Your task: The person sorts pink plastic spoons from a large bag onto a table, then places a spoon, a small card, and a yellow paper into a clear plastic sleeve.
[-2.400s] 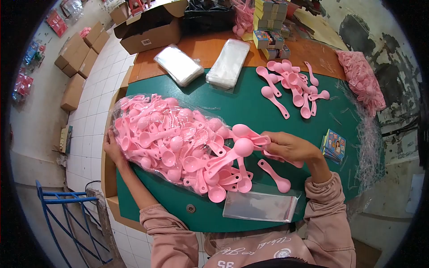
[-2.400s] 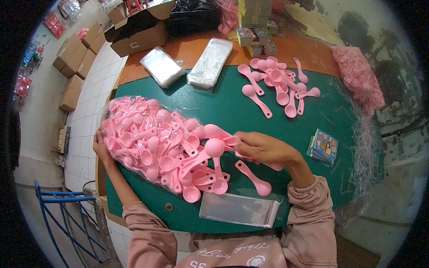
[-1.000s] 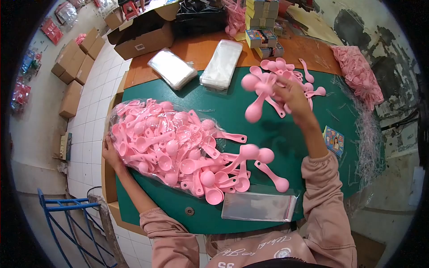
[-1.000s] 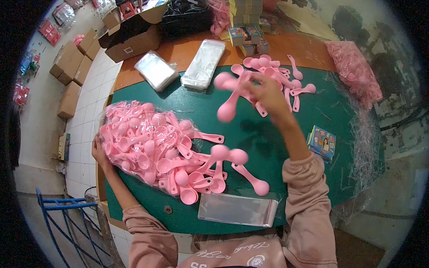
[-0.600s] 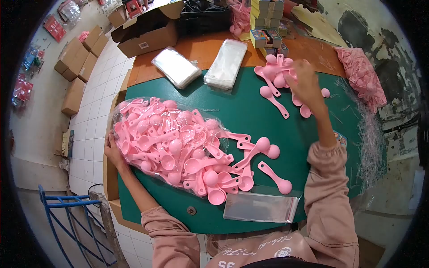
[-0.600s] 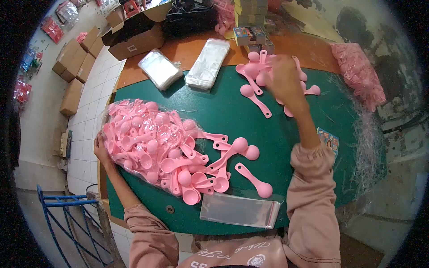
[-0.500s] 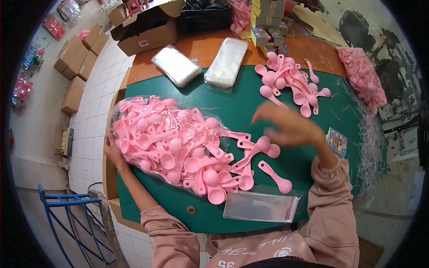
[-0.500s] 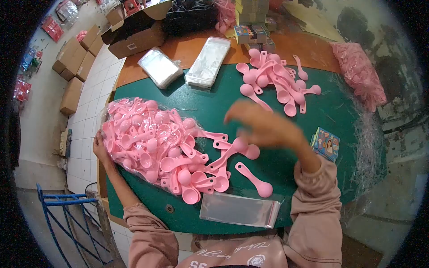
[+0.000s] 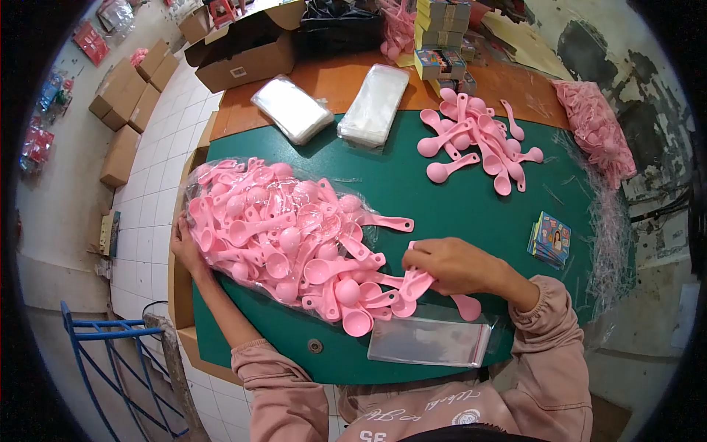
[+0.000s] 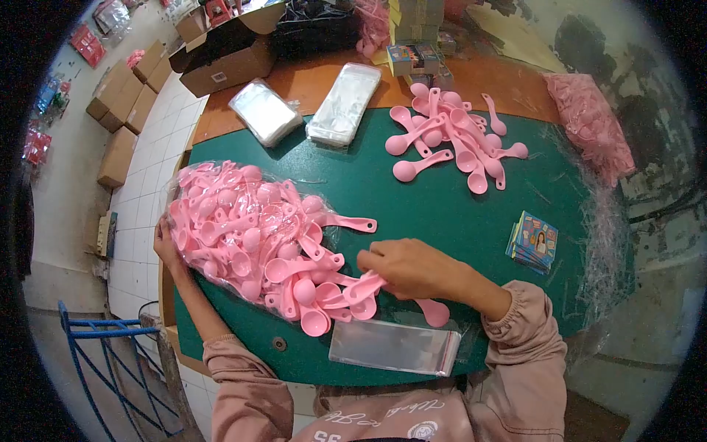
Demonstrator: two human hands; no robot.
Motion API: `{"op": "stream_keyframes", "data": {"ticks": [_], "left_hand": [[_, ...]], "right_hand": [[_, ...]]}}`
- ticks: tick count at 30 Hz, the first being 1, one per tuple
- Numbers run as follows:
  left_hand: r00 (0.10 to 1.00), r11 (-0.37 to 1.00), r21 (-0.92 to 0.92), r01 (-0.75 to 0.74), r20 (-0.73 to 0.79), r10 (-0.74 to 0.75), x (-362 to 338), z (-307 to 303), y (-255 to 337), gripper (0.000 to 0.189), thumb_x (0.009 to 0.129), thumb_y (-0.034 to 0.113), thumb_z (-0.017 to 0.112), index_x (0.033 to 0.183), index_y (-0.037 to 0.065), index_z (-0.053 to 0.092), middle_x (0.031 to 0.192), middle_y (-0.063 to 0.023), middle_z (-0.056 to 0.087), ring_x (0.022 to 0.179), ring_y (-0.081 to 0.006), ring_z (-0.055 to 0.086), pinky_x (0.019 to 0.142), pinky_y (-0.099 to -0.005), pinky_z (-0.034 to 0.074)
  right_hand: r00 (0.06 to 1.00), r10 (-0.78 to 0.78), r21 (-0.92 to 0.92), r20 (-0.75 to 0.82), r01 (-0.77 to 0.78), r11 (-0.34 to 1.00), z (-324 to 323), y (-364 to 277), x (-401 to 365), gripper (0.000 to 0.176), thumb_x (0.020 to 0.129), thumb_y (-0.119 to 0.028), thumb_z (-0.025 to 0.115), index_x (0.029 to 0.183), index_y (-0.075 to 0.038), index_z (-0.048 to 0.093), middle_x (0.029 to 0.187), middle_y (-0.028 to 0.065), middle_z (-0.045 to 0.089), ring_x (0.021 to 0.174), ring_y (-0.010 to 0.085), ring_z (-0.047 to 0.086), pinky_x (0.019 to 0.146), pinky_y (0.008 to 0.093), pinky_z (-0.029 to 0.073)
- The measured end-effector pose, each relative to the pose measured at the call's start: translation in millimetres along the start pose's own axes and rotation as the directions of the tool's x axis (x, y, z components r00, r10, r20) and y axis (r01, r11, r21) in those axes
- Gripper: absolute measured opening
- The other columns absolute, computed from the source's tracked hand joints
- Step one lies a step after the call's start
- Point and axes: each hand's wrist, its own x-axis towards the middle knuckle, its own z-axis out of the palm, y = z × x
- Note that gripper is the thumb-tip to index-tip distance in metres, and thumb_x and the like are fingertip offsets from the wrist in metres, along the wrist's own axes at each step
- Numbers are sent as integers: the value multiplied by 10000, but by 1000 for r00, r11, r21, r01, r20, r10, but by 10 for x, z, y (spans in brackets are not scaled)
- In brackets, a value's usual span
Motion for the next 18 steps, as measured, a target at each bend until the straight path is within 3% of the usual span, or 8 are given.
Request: {"op": "stream_keyframes", "data": {"ticks": [1, 3, 6, 8, 9, 12, 16, 18], "left_hand": [[1000, 1000, 6, -1, -11, 2, -14, 8, 16, 254, 876, 181, 486, 1000, -11, 597, 940, -71, 599, 845, -132, 538, 760, -247, 428], [1000, 1000, 13, -5, -18, 6, -14, 3, 28, 256, 875, 186, 489, 998, -9, 600, 938, -69, 599, 844, -130, 537, 760, -246, 427], [1000, 1000, 18, -17, -8, 17, 4, -4, -2, 259, 875, 197, 492, 996, -4, 603, 933, -67, 600, 845, -130, 537, 764, -248, 425], [1000, 1000, 8, -15, -13, 15, 5, -9, -23, 262, 875, 201, 491, 995, -3, 604, 933, -66, 600, 848, -132, 537, 770, -251, 423], [1000, 1000, 7, -14, -13, 14, 7, -9, -33, 262, 875, 201, 491, 995, -3, 604, 933, -66, 600, 848, -132, 537, 770, -251, 423], [1000, 1000, 15, 1, -2, -1, 12, -12, -23, 263, 876, 203, 490, 995, -3, 603, 937, -70, 600, 851, -134, 536, 774, -252, 422], [1000, 1000, 23, -9, -8, 10, -25, 9, 55, 266, 877, 203, 489, 997, -7, 599, 939, -74, 598, 849, -136, 537, 768, -254, 425], [1000, 999, 36, -11, -8, 11, -40, 12, 50, 267, 877, 203, 489, 997, -9, 598, 939, -74, 598, 848, -135, 538, 765, -253, 426]], "right_hand": [[998, -9, 71, 57, 5, 997, 19, -30, 7, 314, 617, -39, 611, 906, -26, 488, 927, 125, 460, 787, 267, 545, 627, 381, 465], [998, -53, 94, -18, 54, 994, 41, -35, 24, 279, 623, -49, 612, 867, -11, 482, 946, 122, 446, 753, 255, 543, 602, 371, 470], [992, 43, -58, 115, -37, 998, -78, 18, 87, 295, 621, -73, 644, 879, -40, 505, 947, 93, 432, 816, 256, 521, 657, 345, 459], [995, -94, -113, -41, 89, 990, -105, 170, 149, 270, 634, -76, 620, 854, -4, 481, 912, 114, 445, 830, 270, 486, 674, 360, 460], [995, -93, -114, -39, 88, 990, -111, 209, 194, 270, 634, -76, 620, 854, -4, 481, 912, 114, 445, 830, 270, 486, 674, 360, 460], [938, -86, -182, -336, 25, 983, -17, 248, 426, 266, 641, -96, 620, 841, 1, 473, 867, 129, 463, 830, 296, 471, 711, 353, 442], [964, 6, -249, -265, -74, 966, 169, 314, 521, 248, 654, -71, 604, 855, -9, 472, 845, 141, 486, 819, 318, 489, 719, 369, 437], [989, 80, -24, -124, -83, 996, -21, 387, 428, 257, 654, -48, 585, 881, -7, 471, 857, 159, 512, 822, 336, 504, 733, 390, 426]]}}
